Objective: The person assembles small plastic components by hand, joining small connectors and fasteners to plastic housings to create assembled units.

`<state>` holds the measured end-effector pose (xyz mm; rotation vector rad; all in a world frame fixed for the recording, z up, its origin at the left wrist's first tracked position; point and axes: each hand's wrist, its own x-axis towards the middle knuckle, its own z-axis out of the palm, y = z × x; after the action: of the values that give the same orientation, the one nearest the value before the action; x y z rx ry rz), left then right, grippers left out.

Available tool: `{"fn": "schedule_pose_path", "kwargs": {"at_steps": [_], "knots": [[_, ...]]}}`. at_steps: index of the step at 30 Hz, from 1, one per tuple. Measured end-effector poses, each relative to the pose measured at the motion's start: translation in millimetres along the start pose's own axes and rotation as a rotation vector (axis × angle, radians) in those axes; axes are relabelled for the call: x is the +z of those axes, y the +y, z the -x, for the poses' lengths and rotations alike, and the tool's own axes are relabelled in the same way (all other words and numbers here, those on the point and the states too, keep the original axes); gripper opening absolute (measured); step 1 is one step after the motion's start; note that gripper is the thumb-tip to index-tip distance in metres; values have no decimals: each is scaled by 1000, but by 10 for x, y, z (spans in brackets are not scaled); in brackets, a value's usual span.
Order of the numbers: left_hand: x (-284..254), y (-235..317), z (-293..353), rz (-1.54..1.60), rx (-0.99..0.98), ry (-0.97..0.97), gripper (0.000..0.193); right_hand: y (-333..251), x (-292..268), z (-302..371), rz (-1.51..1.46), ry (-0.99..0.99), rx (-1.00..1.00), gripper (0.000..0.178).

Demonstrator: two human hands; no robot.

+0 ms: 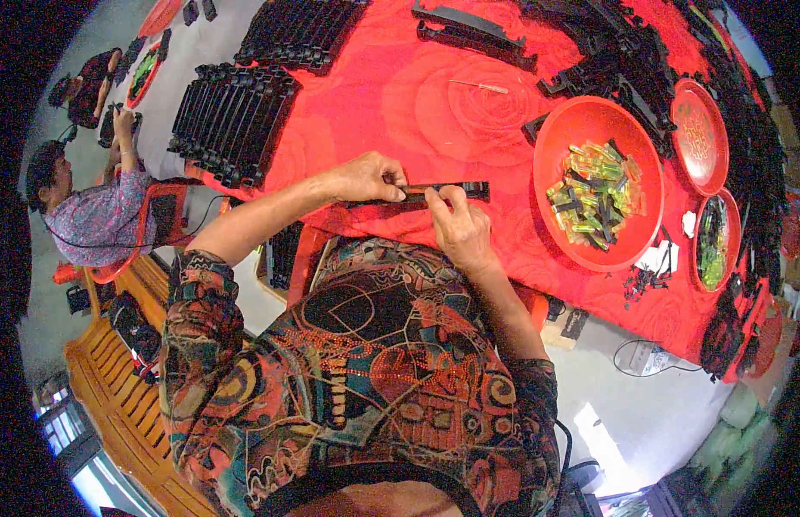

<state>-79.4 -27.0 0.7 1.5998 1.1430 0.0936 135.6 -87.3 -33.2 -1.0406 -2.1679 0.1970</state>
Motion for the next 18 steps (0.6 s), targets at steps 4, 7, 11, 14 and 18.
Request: {"fn": "schedule_pose_path", "kwargs": {"at_steps": [4, 7, 11, 14, 18], "knots": [[53, 40, 59, 143, -68, 73, 18, -8, 24, 19, -15, 50, -6, 33], [67, -26, 38, 211, -34, 20, 21, -7, 24, 22, -27, 52, -16, 31], [61, -45, 46, 201, -13, 0, 22, -27, 12, -1, -49, 68, -11, 33], [43, -14, 80, 157, -10, -26, 21, -37, 2, -1, -54, 18, -10, 32], [40, -6, 97, 115, 20, -37, 21, -13, 29, -26, -39, 19, -58, 28]]}}
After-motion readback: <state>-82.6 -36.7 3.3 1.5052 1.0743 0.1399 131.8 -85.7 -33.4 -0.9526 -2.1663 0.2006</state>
